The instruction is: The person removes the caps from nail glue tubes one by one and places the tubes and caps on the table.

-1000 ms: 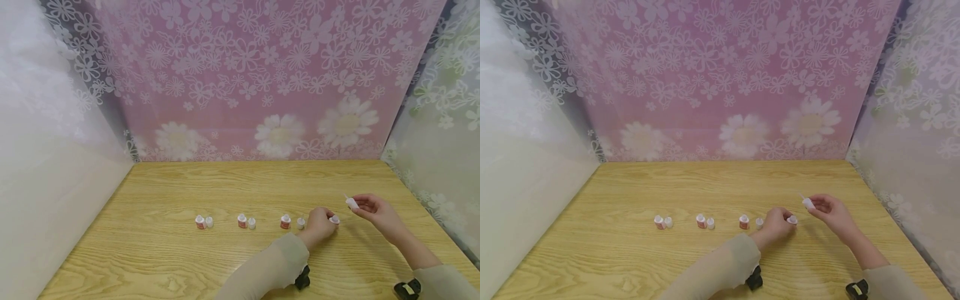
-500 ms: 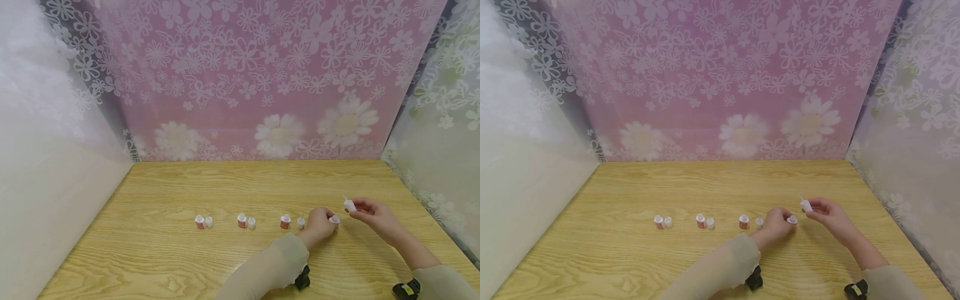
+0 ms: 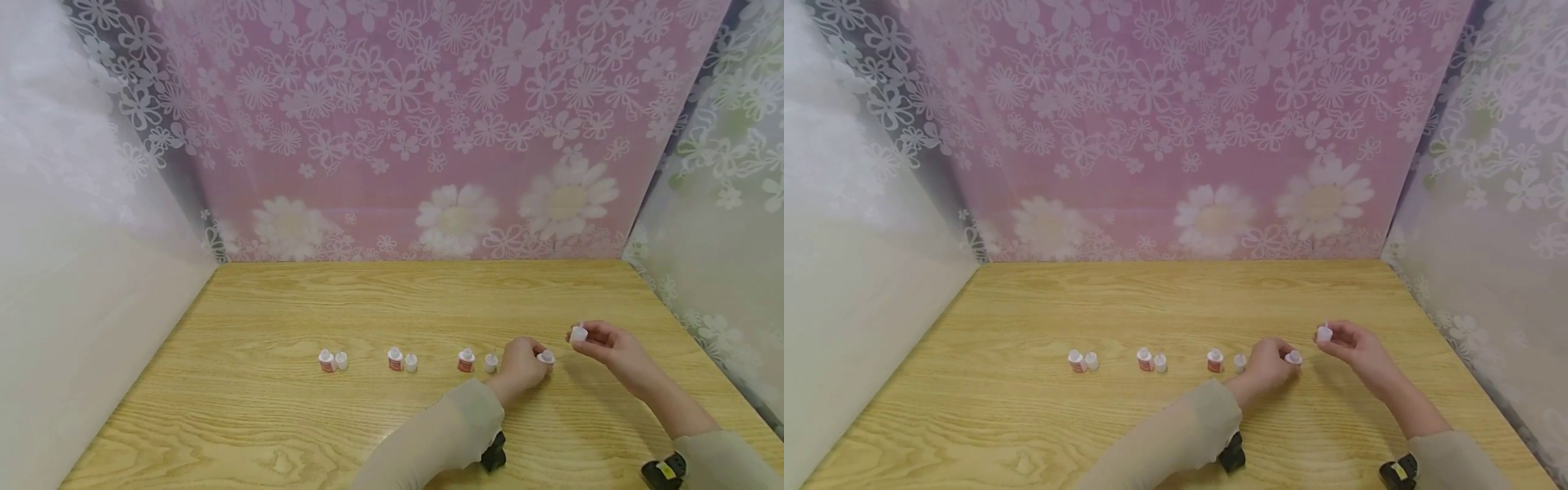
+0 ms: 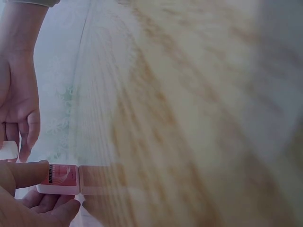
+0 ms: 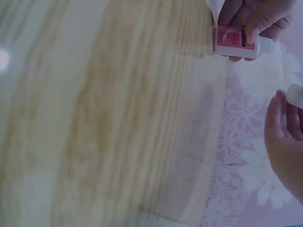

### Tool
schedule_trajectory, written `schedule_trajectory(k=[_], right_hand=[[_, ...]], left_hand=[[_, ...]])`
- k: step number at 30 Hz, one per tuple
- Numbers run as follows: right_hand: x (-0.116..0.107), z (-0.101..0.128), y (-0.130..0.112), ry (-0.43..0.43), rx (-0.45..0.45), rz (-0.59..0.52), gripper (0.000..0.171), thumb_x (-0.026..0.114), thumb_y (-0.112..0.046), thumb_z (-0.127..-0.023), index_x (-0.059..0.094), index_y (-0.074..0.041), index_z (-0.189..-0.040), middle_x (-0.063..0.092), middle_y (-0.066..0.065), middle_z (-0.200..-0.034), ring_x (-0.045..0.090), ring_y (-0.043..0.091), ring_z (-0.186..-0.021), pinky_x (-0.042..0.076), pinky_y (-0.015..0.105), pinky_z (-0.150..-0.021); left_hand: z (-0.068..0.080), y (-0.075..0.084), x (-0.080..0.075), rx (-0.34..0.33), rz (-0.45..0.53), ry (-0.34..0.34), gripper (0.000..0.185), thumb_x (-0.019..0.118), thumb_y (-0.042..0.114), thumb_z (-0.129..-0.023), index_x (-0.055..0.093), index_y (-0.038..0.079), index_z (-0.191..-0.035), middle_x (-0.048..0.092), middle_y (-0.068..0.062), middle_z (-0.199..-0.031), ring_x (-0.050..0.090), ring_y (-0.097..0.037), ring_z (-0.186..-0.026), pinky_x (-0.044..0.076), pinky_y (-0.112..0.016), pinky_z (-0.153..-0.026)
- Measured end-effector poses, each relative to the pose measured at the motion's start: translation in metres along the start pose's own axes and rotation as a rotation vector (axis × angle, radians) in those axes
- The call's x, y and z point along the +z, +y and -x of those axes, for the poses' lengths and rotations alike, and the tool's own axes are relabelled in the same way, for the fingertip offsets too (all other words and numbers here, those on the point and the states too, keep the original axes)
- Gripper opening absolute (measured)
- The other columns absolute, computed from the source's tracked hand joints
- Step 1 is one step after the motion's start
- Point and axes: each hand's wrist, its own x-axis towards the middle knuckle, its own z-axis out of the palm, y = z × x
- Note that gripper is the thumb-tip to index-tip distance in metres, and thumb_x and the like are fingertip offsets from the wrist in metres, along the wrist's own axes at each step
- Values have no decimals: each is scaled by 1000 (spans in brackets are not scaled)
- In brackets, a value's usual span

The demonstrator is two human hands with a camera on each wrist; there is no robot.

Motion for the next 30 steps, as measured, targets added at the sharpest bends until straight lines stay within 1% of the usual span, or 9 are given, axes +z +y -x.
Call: schedule_trajectory(k=[2,4,8,11,16,20,25,30], right_hand=[[1,0,0,29,28,90,28,53,-13,-90,48,5,-111,59,-6,-99,55,2,-87,46,20,-72],[2,-1,0,54,66,174,38,56,-17,-89,46,11,-112,58,-4,-97,54,3,-83,47,23,-70],[3,-2,1,46,111,281,41,59,-21,-86,49,10,-112,57,5,-94,54,6,-78,47,27,-67],[2,-3,3,10,124,330,39,61,-20,-85,51,9,-110,57,12,-97,55,8,-78,47,28,-66],[3,-7,7,-63,135,367,32,65,-16,-81,56,6,-102,57,16,-98,57,17,-79,48,29,-64],[6,-10,9,-102,141,399,28,67,-17,-79,58,2,-97,57,14,-95,56,21,-79,47,29,-61],[10,-10,11,-132,153,401,25,68,-18,-78,58,-1,-93,56,11,-91,55,21,-79,44,30,-60],[12,-11,13,-152,142,403,22,67,-16,-79,58,-1,-92,57,10,-89,55,20,-77,43,30,-60]], left_hand=[[1,0,-1,3,4,-4,9,73,5,-70,66,8,-76,53,7,-66,46,-3,-61,40,-18,-56],[2,1,-1,5,4,-6,9,73,5,-70,66,8,-76,53,7,-66,46,-3,-61,40,-18,-55],[2,1,0,-11,15,-15,9,72,4,-71,65,9,-74,52,7,-65,45,-4,-59,40,-18,-53],[2,1,1,-22,15,-16,9,72,4,-71,64,9,-73,51,7,-64,45,-4,-59,39,-19,-53],[-1,-1,2,-20,11,-14,10,72,5,-71,64,9,-75,52,7,-66,45,-3,-61,40,-18,-55],[-1,-1,1,-13,-2,-18,11,73,5,-70,63,9,-74,52,7,-65,45,-4,-61,40,-18,-56],[-1,0,1,0,-29,-11,11,74,5,-69,64,9,-73,52,8,-64,45,-4,-61,39,-16,-57],[-1,0,0,4,-26,-1,12,74,4,-68,64,10,-73,52,8,-65,45,-3,-61,39,-15,-57]])
